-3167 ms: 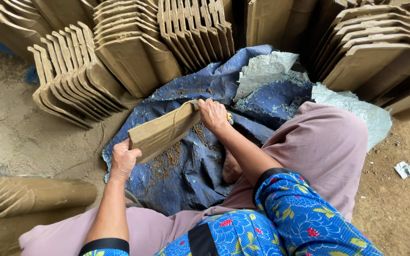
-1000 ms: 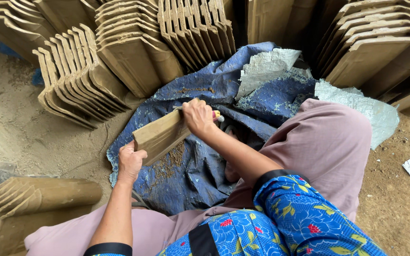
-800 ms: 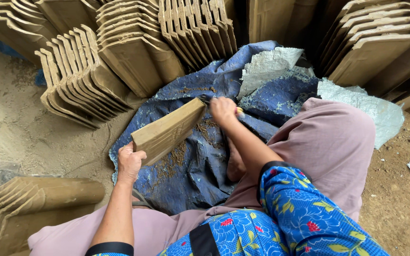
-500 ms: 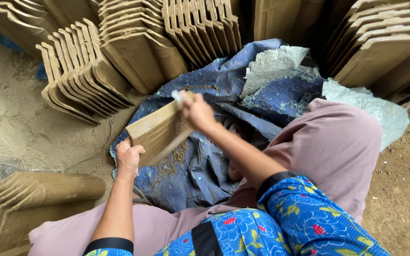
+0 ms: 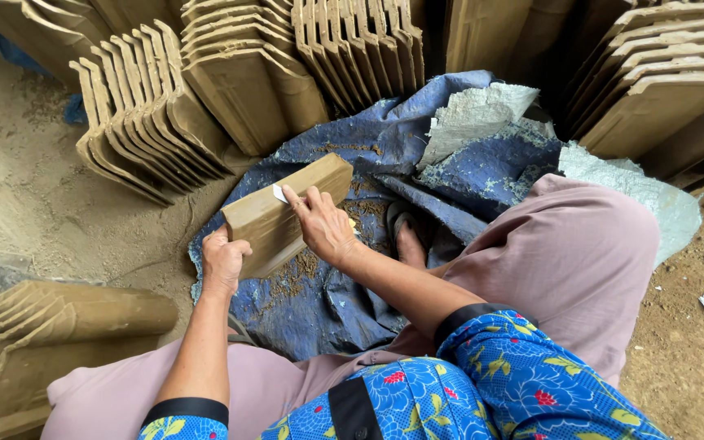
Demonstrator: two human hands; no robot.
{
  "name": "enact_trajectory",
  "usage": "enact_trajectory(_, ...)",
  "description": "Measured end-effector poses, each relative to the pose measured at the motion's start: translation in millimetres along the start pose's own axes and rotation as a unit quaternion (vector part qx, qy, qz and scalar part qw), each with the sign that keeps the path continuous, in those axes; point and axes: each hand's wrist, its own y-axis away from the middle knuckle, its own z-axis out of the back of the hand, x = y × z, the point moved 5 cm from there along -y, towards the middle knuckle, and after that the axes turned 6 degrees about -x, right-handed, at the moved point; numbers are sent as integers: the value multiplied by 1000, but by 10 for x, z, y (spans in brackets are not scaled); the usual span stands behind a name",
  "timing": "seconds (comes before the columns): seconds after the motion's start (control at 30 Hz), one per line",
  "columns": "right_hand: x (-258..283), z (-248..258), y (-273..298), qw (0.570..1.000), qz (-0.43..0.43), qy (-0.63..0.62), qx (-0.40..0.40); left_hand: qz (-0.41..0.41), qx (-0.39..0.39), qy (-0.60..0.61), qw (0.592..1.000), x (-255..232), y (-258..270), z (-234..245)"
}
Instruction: The person sits on the floor and uses a small knife to scrape and shape the edges of rectangular clay tiles. They pick up tiles from a stack, smooth the edges, and place them back down.
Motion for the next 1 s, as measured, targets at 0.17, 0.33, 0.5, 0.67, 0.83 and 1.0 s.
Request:
enact_trajectory(0.17,-355,-124,-16,999,-48,-17,-6,58,-13,23,998,-513,267,19)
enact_trajectory(0.33,-1497,-706,20,930,-349,-106,48,87,-64,25,994,-317,254,160)
enact_trajectory(0.5,-1556,-688,-90,920,-373,-94,79,83,-102,-10,991,78,113,329)
enact_trajectory(0.67,-1219,-574,-99,951,-277,-80,110,74,-119,-11,990,200,41,397)
enact_trajectory(0.83,-1205,-525,-42,964,-220,-52,139,72,-123,-24,989,542,-76,468)
enact_trajectory(1.0,-1320,-516,14,968,-206,-17,142,82,-145,-29,986,515,-125,461)
